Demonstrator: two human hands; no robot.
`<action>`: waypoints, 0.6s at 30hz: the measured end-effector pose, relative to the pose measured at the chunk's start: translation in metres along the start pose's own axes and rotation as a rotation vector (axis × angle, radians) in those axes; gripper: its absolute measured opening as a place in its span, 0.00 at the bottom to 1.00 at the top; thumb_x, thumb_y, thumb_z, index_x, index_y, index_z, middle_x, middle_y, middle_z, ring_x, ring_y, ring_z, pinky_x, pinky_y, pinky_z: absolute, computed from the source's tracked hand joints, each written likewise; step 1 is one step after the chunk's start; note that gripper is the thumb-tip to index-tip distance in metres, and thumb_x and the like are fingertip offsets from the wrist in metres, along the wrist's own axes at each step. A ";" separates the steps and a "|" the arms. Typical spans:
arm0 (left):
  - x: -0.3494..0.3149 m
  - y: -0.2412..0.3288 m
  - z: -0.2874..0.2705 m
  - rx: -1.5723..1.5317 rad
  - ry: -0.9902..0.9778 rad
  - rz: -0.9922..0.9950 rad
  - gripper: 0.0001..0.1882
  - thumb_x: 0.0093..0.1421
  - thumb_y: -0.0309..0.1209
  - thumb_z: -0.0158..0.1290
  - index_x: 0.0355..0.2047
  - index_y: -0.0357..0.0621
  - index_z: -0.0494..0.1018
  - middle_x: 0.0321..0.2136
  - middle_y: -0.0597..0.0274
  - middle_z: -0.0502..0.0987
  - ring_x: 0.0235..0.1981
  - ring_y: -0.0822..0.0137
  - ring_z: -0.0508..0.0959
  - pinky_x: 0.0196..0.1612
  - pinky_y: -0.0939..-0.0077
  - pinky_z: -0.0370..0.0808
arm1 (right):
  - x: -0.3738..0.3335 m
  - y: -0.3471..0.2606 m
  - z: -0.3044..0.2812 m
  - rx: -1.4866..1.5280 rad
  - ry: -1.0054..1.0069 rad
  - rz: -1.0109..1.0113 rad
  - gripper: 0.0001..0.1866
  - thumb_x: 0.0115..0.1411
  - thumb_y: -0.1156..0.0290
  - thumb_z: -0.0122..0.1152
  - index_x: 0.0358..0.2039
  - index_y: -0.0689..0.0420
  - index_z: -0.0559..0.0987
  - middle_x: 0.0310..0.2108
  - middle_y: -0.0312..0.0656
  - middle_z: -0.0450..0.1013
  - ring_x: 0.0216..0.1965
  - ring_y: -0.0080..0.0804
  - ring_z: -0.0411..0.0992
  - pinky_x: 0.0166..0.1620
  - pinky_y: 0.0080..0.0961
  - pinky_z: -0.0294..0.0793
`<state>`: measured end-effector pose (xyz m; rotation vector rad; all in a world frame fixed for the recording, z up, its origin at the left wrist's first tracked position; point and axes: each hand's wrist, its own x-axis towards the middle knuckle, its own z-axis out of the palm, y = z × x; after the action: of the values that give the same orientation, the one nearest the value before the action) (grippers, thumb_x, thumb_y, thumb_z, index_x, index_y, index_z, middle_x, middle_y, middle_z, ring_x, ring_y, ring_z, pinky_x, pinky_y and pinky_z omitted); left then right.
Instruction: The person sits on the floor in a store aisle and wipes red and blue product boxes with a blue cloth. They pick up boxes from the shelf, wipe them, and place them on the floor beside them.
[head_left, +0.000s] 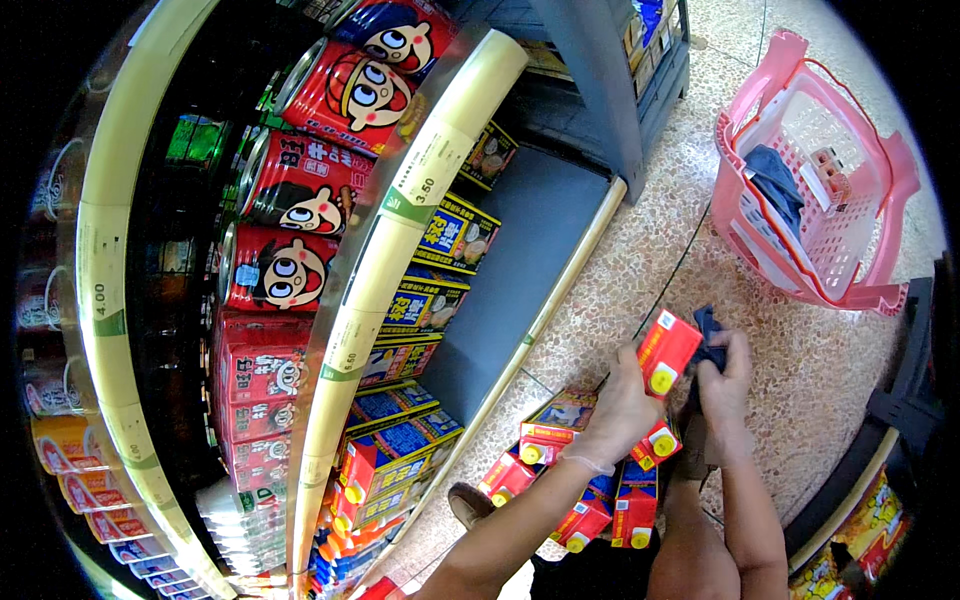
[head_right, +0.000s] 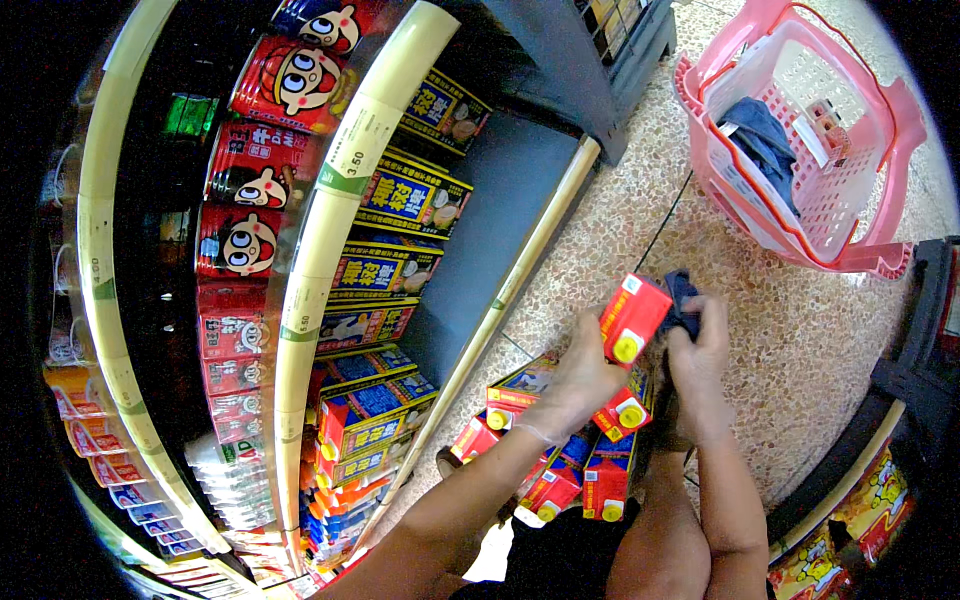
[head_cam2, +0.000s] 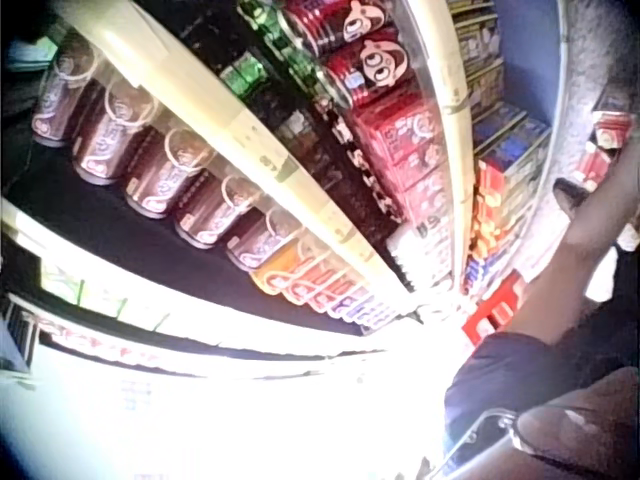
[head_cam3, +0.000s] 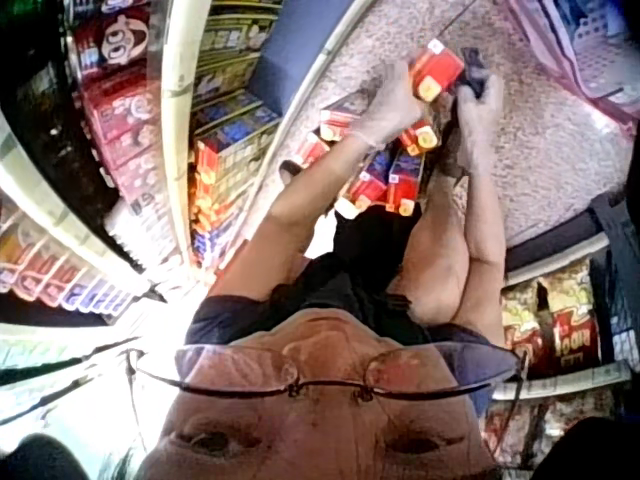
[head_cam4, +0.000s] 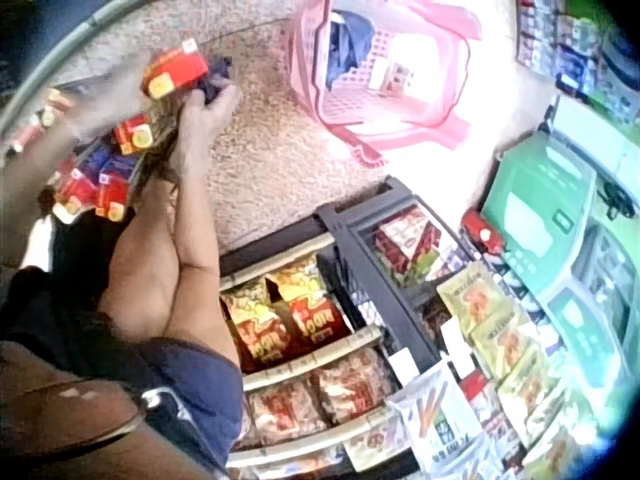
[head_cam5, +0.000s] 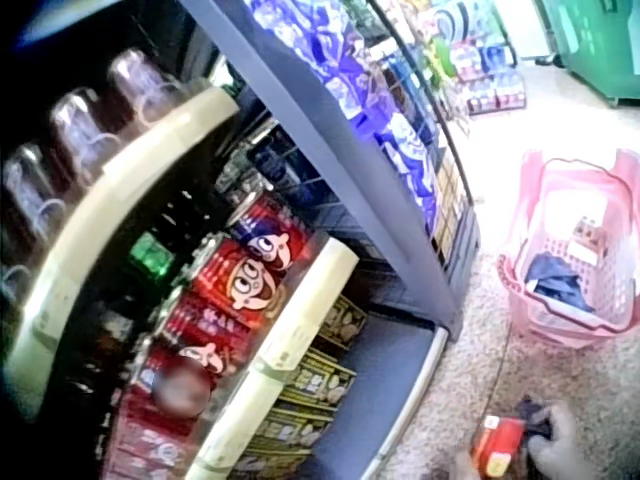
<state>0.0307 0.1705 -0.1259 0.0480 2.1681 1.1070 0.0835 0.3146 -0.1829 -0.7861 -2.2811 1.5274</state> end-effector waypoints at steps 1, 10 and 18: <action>-0.005 0.000 -0.002 0.072 -0.043 -0.031 0.37 0.53 0.22 0.53 0.62 0.35 0.49 0.51 0.41 0.69 0.55 0.52 0.70 0.58 0.64 0.65 | -0.003 -0.018 -0.002 0.116 0.079 0.059 0.15 0.44 0.86 0.48 0.34 0.58 0.70 0.44 0.49 0.67 0.50 0.43 0.67 0.54 0.30 0.64; -0.013 0.004 -0.020 -0.047 -0.035 0.169 0.31 0.53 0.23 0.51 0.57 0.31 0.56 0.51 0.34 0.66 0.55 0.41 0.67 0.58 0.58 0.64 | 0.003 -0.071 -0.006 -0.472 -0.335 -0.635 0.24 0.40 0.79 0.54 0.43 0.53 0.76 0.55 0.42 0.67 0.60 0.52 0.59 0.62 0.59 0.52; -0.023 -0.013 -0.048 -0.502 0.222 0.176 0.32 0.58 0.13 0.45 0.64 0.38 0.52 0.66 0.49 0.52 0.69 0.58 0.50 0.69 0.66 0.47 | 0.007 -0.108 -0.010 -0.517 -0.495 -0.565 0.24 0.42 0.76 0.58 0.45 0.53 0.75 0.58 0.46 0.65 0.61 0.55 0.58 0.63 0.56 0.51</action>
<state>0.0230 0.1215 -0.1038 -0.1177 2.0360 1.8032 0.0529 0.2947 -0.0808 0.1931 -2.9568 0.9457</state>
